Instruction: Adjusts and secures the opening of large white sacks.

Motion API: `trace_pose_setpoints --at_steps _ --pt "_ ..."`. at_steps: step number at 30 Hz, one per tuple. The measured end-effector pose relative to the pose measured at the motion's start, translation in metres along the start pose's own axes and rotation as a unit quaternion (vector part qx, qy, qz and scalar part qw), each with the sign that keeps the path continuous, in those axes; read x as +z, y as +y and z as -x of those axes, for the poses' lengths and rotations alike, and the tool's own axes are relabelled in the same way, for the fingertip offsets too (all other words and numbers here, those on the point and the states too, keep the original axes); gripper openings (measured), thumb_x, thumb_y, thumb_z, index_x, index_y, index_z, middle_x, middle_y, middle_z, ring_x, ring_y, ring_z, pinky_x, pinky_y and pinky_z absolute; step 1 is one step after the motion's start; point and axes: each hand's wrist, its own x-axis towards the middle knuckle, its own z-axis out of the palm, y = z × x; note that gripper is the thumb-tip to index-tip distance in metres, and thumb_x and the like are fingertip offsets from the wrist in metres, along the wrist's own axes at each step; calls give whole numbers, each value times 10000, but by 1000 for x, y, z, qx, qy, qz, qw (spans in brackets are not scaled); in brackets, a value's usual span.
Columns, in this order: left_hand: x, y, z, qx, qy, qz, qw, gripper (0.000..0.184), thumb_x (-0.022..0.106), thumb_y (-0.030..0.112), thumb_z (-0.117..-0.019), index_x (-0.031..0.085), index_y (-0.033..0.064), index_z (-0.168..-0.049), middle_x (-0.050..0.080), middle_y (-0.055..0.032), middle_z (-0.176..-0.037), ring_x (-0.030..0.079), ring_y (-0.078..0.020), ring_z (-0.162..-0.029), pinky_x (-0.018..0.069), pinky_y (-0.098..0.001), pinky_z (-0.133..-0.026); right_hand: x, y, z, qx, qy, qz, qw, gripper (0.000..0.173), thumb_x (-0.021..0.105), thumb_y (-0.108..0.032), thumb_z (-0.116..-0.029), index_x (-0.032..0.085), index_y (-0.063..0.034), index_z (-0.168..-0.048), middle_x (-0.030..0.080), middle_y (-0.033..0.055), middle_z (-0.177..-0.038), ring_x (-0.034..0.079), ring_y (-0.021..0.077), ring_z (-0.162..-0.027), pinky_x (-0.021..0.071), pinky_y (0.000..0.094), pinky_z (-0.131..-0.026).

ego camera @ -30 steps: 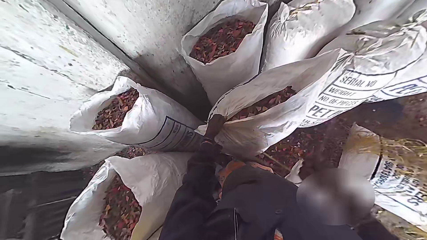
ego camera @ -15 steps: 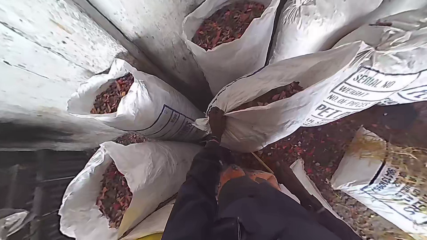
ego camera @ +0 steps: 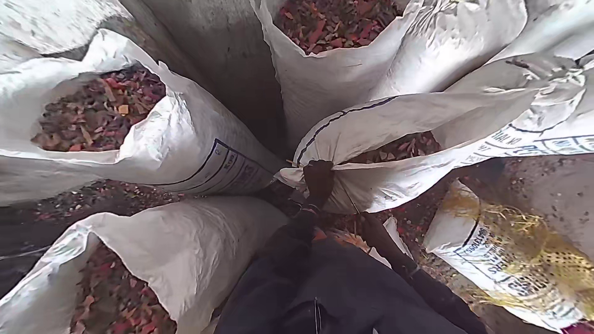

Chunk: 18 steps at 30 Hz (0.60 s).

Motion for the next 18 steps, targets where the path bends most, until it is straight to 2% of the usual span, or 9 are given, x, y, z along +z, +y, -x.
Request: trace_pose_setpoints --at_steps 2,5,6,8,9,11,15,18 --pt "2 -3 2 24 24 23 999 152 672 -4 -895 755 -52 -1014 716 -262 -1041 647 -476 -1066 456 -634 -919 5 0 3 8 15 -43 999 336 334 -192 -1098 563 24 -1214 474 -12 -745 418 49 -534 401 239 -520" --pt "0 -5 0 25 22 49 998 128 678 -5 -888 762 -49 -973 730 -248 -1010 649 -481 -1050 435 -639 -934 12 -11 -5 -13 60 -26 998 329 347 -164 -1088 585 47 -1175 506 9 -785 436 45 -577 405 237 -553" --pt "-1 -6 -2 25 22 55 998 123 680 -5 -885 763 -51 -963 732 -247 -1004 652 -483 -1047 430 -643 -939 12 -20 -8 -22 80 -9 997 338 350 -147 -1087 594 64 -1188 554 50 -847 476 65 -642 427 255 -607" --pt "1 -7 0 30 20 62 997 118 687 -14 -868 761 -54 -950 726 -251 -984 653 -487 -1030 433 -652 -927 13 -38 -10 -39 112 11 993 357 373 -111 -1082 608 120 -1220 656 187 -1030 579 151 -828 479 335 -774" --pt "-2 -7 0 29 7 62 998 116 686 -18 -867 758 -56 -950 724 -255 -990 648 -489 -1041 424 -653 -942 14 -43 -12 -42 114 15 992 357 374 -107 -1081 606 126 -1222 659 204 -1065 593 164 -866 483 344 -804" --pt "-4 -7 -4 32 -1 58 998 104 686 -9 -867 757 -52 -930 725 -250 -979 649 -485 -1041 418 -651 -952 13 -48 -18 -38 111 26 993 349 371 -115 -1085 597 119 -1210 636 175 -1023 561 142 -808 471 322 -749" --pt "7 -12 0 69 83 69 992 53 703 -2 -824 753 -20 -824 745 -197 -887 702 -430 -916 481 -615 -866 12 -45 -26 -66 139 53 987 346 396 -102 -1058 634 139 -1130 666 212 -996 619 218 -868 491 406 -811" --pt "8 -13 2 67 88 104 988 74 687 11 -833 748 -24 -809 741 -191 -862 699 -423 -893 473 -606 -862 13 -42 -24 -81 152 81 982 337 406 -93 -1051 643 142 -1103 667 208 -938 623 227 -837 489 408 -795"
